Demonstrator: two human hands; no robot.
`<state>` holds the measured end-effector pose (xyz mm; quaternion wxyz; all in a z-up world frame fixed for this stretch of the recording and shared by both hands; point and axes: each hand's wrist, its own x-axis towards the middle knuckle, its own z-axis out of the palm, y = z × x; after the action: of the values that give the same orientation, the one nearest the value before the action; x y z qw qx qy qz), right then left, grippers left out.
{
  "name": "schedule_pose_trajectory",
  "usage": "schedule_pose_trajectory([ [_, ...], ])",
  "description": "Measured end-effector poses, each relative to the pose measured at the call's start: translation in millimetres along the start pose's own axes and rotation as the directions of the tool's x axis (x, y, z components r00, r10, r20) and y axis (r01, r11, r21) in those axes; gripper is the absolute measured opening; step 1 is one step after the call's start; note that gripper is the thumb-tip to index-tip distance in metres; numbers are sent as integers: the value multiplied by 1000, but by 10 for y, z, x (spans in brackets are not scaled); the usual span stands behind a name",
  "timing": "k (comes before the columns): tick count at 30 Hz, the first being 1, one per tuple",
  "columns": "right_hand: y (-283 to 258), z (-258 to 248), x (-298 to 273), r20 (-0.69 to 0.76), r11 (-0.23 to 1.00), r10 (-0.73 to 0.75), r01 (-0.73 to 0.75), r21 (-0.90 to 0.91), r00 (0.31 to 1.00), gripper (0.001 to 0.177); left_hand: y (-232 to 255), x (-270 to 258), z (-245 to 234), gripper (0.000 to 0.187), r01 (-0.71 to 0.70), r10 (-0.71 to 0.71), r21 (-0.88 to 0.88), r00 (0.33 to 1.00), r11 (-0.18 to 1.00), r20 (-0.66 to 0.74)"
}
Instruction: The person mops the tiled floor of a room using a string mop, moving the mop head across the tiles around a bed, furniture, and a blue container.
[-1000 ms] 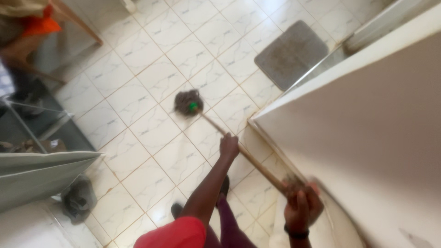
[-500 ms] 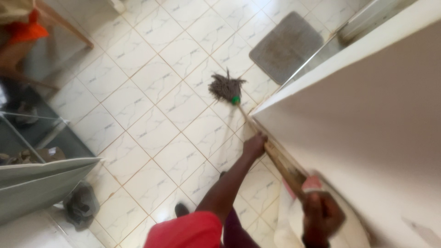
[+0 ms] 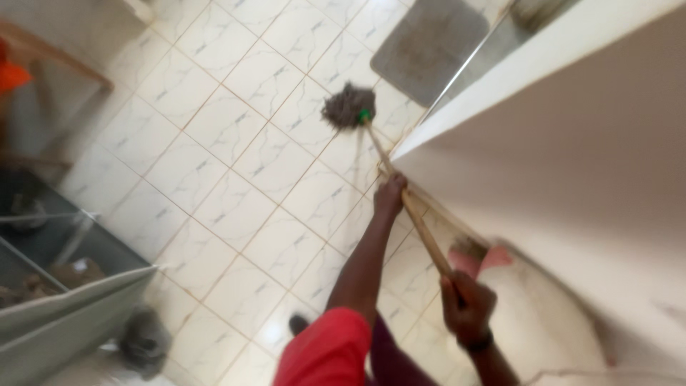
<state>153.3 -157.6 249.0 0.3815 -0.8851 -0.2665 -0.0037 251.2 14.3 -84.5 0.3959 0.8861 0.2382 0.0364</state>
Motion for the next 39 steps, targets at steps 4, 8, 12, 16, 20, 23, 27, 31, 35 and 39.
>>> schedule_pose_trajectory([
  [4, -71, 120, 146, 3, 992, -115, 114, 57, 993, 20, -4, 128, -178, 6, -14, 14, -2, 999, 1000, 43],
  [8, -478, -195, 196, 11, 998, 0, -1, 67, 1000, 19, 87, -275, -479, 5, -22, 25, -84, 999, 996, 35],
  [12, -737, -474, 275, 6, 990, 121, -121, 79, 993, 19, 295, -685, -749, 11, 47, -35, -83, 990, 995, 135],
  [16, -875, -628, 382, -44, 950, 192, -174, 260, 980, 23, 300, -980, -837, 11, -65, 74, -105, 994, 992, 82],
  [20, -999, -776, 377, 13, 894, 211, -199, 401, 977, 31, 179, -1340, -817, 15, -62, 77, -104, 986, 993, 146],
  [23, -1108, -815, 291, 33, 882, 201, -196, 429, 979, 30, 60, -1638, -831, 20, -24, 43, -109, 983, 994, 180],
  [27, -1218, -755, 121, 84, 830, 229, -240, 503, 970, 31, -151, -2103, -930, 23, 6, 12, -79, 974, 997, 225],
  [31, -1368, -599, -156, 176, 725, 232, -291, 625, 957, 28, -399, -2660, -1169, 20, 55, -36, -94, 980, 994, 197],
  [35, -1512, -253, -398, 260, 668, 220, -339, 662, 940, 25, -724, -3298, -1496, 24, 180, -152, -106, 962, 978, 227],
  [39, -1701, 211, -842, 372, 654, 214, -416, 632, 903, 22, -1120, -4085, -1862, 23, 310, -295, -14, 918, 951, 264],
])
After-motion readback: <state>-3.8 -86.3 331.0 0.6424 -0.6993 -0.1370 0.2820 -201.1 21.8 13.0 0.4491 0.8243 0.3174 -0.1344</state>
